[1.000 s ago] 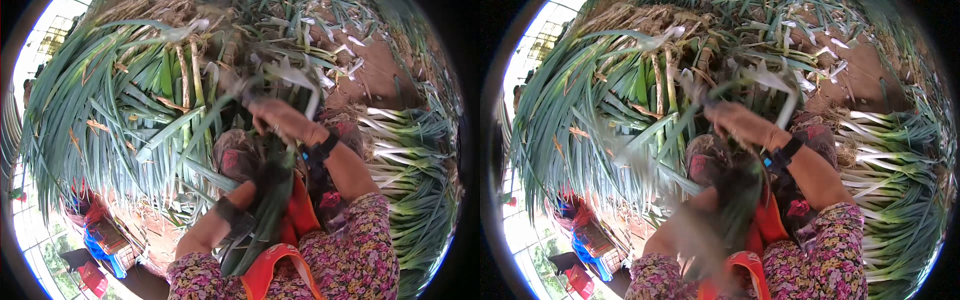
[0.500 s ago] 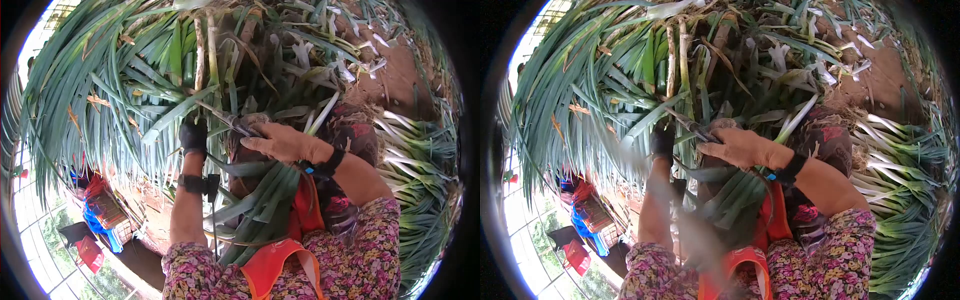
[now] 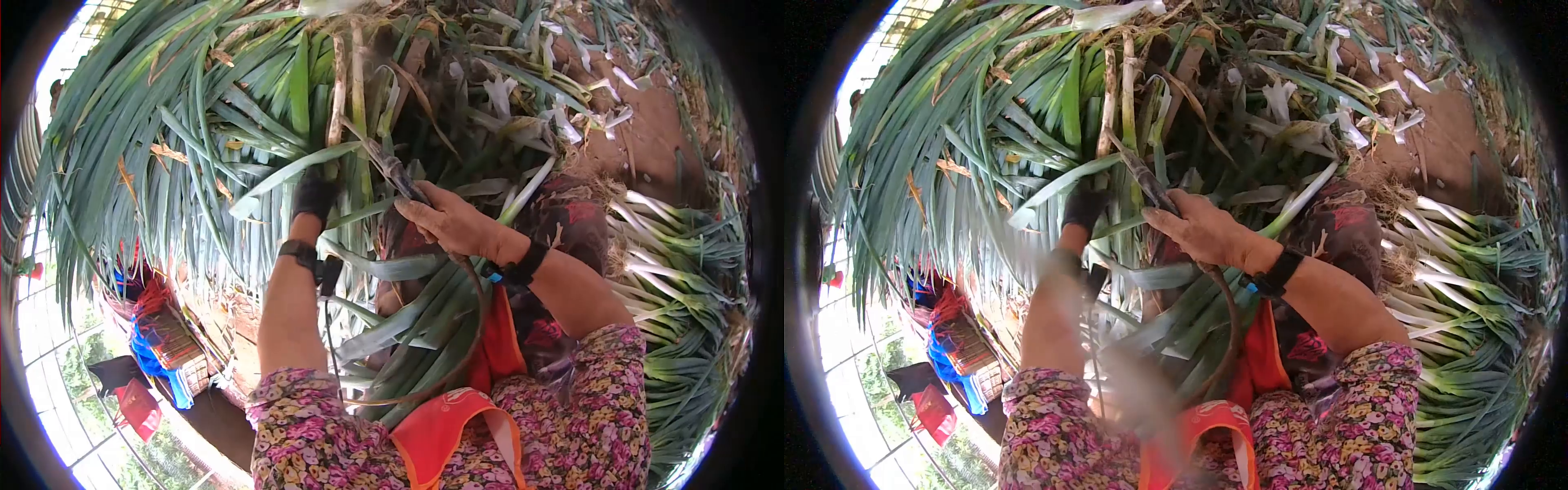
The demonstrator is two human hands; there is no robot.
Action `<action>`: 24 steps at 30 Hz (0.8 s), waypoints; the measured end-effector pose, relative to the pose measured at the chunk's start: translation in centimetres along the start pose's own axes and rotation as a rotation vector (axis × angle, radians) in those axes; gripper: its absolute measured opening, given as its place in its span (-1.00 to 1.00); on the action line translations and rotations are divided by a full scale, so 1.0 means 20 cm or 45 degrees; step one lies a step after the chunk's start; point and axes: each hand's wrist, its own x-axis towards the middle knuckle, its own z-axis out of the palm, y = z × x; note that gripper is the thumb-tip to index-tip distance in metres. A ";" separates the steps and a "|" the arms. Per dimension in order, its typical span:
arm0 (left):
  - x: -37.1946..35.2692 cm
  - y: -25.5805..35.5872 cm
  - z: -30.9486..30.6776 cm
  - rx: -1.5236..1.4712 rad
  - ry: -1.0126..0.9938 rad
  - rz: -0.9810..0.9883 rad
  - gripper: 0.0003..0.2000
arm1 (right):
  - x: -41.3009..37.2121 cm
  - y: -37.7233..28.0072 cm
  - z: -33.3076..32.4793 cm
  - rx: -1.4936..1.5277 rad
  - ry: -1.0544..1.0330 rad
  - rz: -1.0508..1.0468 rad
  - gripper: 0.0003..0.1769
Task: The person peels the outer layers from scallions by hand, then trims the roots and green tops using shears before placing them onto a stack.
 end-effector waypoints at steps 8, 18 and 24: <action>-0.21 0.02 -0.46 -0.092 0.460 0.043 -0.67 | -0.12 -0.09 0.03 0.309 -0.087 -0.233 -0.48; 0.04 -0.07 -0.29 -0.606 0.311 -0.223 -0.64 | -0.17 -0.11 0.15 -0.237 -0.156 -0.240 -0.32; -0.07 -0.01 -0.36 -0.951 0.156 -0.282 -0.48 | -0.10 -0.08 0.19 -0.336 -0.105 -0.309 -0.33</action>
